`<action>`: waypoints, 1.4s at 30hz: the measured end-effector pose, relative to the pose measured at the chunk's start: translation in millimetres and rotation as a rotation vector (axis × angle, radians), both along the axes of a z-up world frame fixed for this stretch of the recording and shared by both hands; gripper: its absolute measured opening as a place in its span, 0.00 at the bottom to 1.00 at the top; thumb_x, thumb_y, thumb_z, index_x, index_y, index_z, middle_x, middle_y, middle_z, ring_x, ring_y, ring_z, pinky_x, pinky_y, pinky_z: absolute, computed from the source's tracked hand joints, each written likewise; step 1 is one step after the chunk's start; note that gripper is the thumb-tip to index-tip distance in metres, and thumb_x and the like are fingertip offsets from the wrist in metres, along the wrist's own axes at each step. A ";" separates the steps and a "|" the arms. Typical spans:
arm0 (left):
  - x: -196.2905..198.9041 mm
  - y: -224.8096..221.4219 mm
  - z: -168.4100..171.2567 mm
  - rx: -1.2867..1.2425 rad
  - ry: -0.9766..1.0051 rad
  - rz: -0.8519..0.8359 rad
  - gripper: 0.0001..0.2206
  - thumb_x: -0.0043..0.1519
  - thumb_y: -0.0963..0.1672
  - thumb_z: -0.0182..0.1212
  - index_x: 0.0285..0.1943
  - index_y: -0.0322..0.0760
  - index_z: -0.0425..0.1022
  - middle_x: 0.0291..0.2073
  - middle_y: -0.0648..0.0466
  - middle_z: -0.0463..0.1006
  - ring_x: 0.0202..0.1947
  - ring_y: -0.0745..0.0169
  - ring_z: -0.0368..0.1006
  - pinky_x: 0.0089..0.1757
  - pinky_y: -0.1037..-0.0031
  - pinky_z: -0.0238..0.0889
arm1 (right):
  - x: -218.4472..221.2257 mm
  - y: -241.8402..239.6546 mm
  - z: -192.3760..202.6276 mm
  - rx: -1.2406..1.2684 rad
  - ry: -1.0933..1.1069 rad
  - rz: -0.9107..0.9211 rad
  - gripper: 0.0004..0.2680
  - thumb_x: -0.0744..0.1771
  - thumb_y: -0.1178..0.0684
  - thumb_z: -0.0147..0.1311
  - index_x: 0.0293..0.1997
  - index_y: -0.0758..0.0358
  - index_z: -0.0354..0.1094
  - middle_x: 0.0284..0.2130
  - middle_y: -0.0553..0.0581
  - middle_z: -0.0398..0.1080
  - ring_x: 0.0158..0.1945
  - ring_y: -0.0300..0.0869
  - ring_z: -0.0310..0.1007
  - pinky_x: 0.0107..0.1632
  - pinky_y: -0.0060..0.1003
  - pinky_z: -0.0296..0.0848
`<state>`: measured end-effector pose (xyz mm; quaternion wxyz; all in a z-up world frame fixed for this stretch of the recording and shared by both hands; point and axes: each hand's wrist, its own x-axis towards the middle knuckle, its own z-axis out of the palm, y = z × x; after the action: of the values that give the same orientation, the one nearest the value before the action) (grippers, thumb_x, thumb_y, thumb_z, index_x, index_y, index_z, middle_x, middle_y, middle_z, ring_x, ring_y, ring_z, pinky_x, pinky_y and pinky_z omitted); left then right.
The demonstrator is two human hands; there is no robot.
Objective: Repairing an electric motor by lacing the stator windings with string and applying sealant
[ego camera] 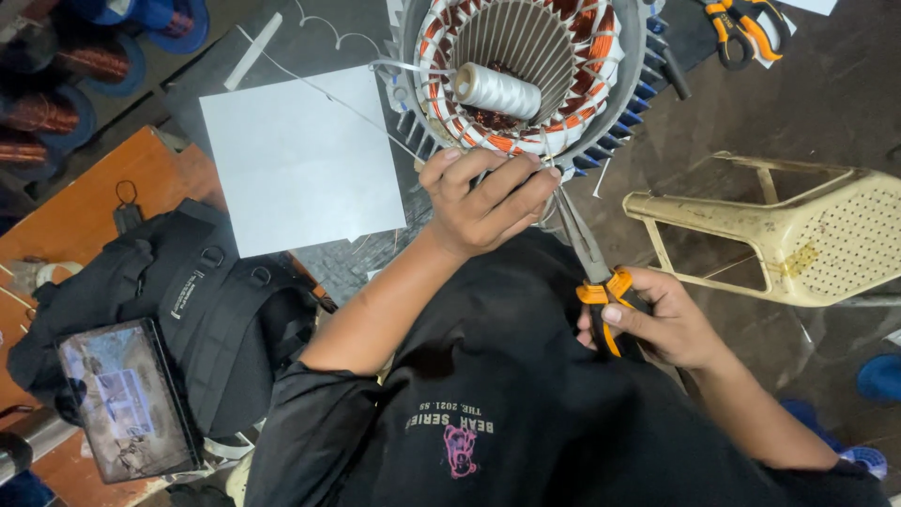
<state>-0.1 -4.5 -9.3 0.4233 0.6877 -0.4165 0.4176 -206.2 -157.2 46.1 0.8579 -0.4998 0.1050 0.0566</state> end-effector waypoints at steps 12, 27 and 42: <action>0.0 -0.2 0.9 0.000 0.004 -0.005 0.07 0.65 0.49 0.59 0.46 0.55 0.82 0.45 0.64 0.79 0.45 0.63 0.67 0.58 0.64 0.47 | -4.1 5.1 -2.3 0.008 0.000 -0.073 0.04 0.64 0.63 0.56 0.33 0.76 0.67 0.22 0.72 0.73 0.27 0.55 0.82 0.23 0.48 0.82; 0.1 0.0 3.2 -0.008 0.006 0.000 0.07 0.65 0.49 0.59 0.45 0.56 0.82 0.45 0.65 0.79 0.45 0.63 0.67 0.56 0.65 0.50 | 2.2 8.8 6.1 -0.086 0.049 -0.065 0.03 0.63 0.63 0.57 0.33 0.75 0.69 0.20 0.67 0.73 0.25 0.48 0.80 0.21 0.40 0.80; 3.4 -1.8 1.6 0.004 -0.042 0.017 0.07 0.65 0.49 0.59 0.46 0.55 0.82 0.43 0.64 0.79 0.44 0.64 0.66 0.57 0.62 0.47 | 6.9 10.1 15.3 0.022 -0.030 0.083 0.05 0.65 0.60 0.55 0.36 0.73 0.65 0.19 0.67 0.68 0.17 0.49 0.74 0.16 0.33 0.68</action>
<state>3.3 -6.2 -7.7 0.4095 0.6832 -0.4204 0.4345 -199.2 -147.1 61.4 0.8617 -0.4952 0.0707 0.0857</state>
